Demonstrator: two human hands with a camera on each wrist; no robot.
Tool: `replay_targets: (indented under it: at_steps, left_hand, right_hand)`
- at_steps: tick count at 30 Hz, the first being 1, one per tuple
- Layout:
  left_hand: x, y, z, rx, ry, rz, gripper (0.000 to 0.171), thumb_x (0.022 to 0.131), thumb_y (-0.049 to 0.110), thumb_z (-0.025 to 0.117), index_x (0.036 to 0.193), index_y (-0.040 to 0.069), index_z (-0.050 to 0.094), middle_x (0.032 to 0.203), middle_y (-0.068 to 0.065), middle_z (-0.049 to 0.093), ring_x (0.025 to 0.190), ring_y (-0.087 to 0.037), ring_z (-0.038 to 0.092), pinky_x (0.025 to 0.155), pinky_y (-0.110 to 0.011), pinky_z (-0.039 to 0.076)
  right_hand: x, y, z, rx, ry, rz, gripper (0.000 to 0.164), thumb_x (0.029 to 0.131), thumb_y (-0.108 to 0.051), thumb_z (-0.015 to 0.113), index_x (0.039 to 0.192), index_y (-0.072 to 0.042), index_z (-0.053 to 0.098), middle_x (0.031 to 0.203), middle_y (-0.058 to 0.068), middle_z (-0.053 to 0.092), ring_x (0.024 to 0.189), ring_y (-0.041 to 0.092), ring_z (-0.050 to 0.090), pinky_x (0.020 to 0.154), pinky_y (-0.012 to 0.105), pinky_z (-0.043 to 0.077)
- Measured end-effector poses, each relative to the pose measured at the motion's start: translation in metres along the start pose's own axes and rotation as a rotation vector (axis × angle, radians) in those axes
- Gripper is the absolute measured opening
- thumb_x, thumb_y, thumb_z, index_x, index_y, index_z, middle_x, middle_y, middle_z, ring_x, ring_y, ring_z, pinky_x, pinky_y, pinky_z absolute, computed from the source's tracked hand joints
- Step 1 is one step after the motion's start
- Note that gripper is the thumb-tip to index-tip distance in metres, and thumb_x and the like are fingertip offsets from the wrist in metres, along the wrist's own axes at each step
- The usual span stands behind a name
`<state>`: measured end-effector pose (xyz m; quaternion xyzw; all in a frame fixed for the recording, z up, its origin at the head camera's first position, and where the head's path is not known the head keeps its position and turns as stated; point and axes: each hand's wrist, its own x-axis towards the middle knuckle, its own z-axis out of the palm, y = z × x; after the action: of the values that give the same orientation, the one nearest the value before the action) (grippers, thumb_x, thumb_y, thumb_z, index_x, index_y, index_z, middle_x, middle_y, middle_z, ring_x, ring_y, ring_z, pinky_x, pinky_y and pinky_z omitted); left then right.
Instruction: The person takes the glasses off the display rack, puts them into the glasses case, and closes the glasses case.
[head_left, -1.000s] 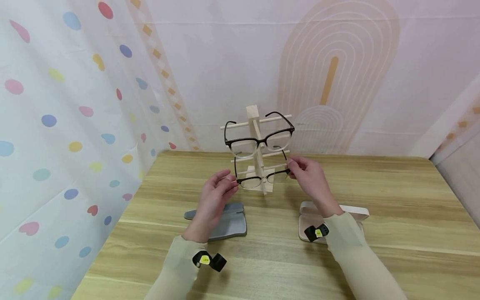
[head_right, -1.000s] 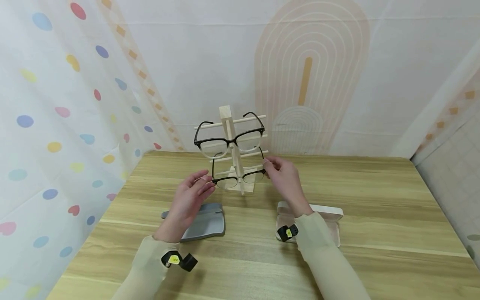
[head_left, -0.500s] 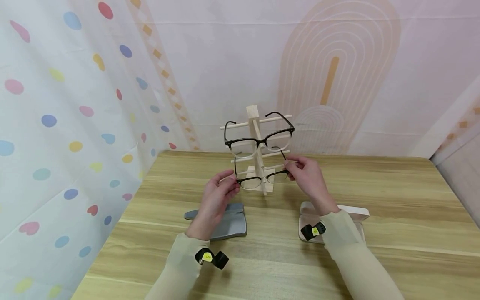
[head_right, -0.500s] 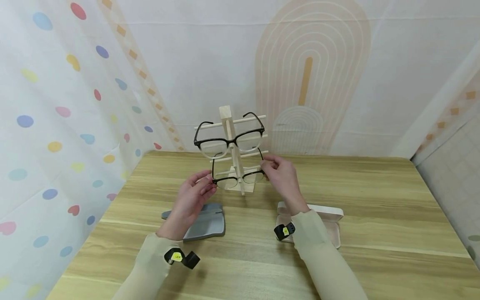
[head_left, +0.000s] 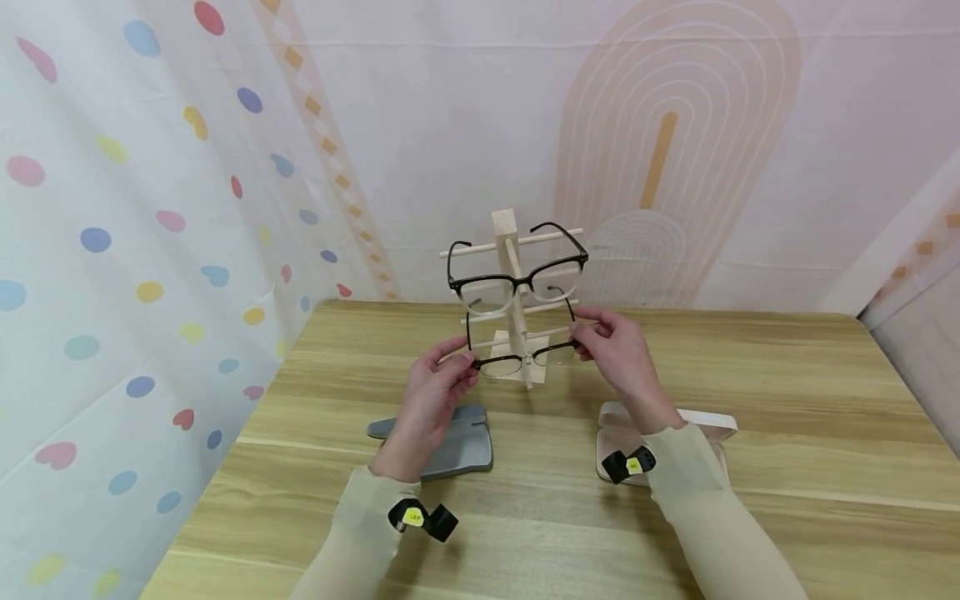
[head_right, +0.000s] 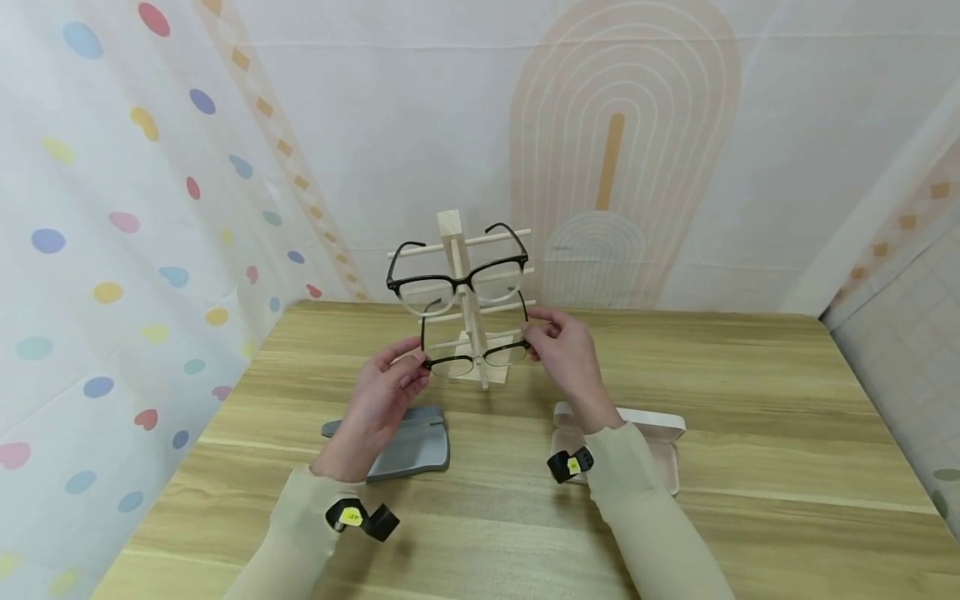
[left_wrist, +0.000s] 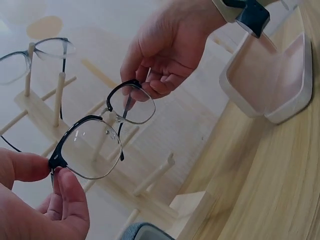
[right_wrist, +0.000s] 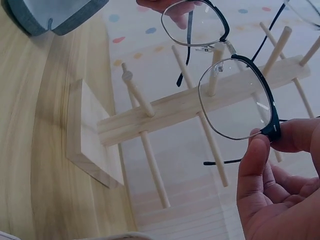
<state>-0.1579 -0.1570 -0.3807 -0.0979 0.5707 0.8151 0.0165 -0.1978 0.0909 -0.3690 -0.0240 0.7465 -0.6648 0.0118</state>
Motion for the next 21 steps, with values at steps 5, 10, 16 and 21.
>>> replay_targets:
  at_steps: [5, 10, 16, 21]
  left_hand:
    - [-0.010, -0.001, -0.002, -0.029, -0.019, 0.025, 0.036, 0.101, -0.008, 0.054, 0.137, -0.007, 0.050, 0.086, 0.000, 0.069, 0.075, -0.010, 0.064, 0.072, -0.019, 0.056]
    - [-0.020, -0.001, -0.005, -0.014, -0.037, 0.024, 0.040, 0.102, -0.008, 0.053, 0.141, -0.009, 0.047, 0.087, 0.000, 0.070, 0.077, -0.010, 0.064, 0.075, -0.020, 0.057]
    - [-0.031, -0.004, -0.006, 0.012, -0.041, 0.010, 0.039, 0.102, -0.007, 0.055, 0.140, -0.006, 0.048, 0.094, -0.002, 0.067, 0.081, -0.012, 0.064, 0.076, -0.021, 0.057]
    - [-0.041, -0.008, -0.005, 0.007, -0.058, 0.008, 0.038, 0.101, -0.007, 0.056, 0.138, -0.005, 0.049, 0.097, -0.004, 0.065, 0.081, -0.013, 0.063, 0.074, -0.021, 0.056]
  right_hand:
    - [-0.008, -0.001, -0.002, 0.014, -0.014, -0.044, 0.038, 0.100, -0.008, 0.062, 0.136, 0.006, 0.060, 0.089, 0.008, 0.072, 0.072, 0.012, 0.064, 0.068, 0.021, 0.057]
    - [-0.017, 0.000, -0.005, -0.007, -0.034, -0.088, 0.037, 0.099, -0.006, 0.063, 0.135, 0.004, 0.062, 0.082, 0.004, 0.069, 0.071, 0.015, 0.063, 0.067, 0.022, 0.055]
    - [-0.029, 0.000, -0.009, -0.019, -0.047, -0.097, 0.037, 0.099, -0.006, 0.062, 0.135, 0.004, 0.061, 0.085, 0.008, 0.069, 0.071, 0.014, 0.063, 0.069, 0.025, 0.057]
    - [-0.039, 0.000, -0.012, -0.011, -0.053, -0.075, 0.037, 0.100, -0.008, 0.062, 0.136, 0.002, 0.061, 0.088, 0.008, 0.069, 0.074, 0.014, 0.064, 0.070, 0.024, 0.057]
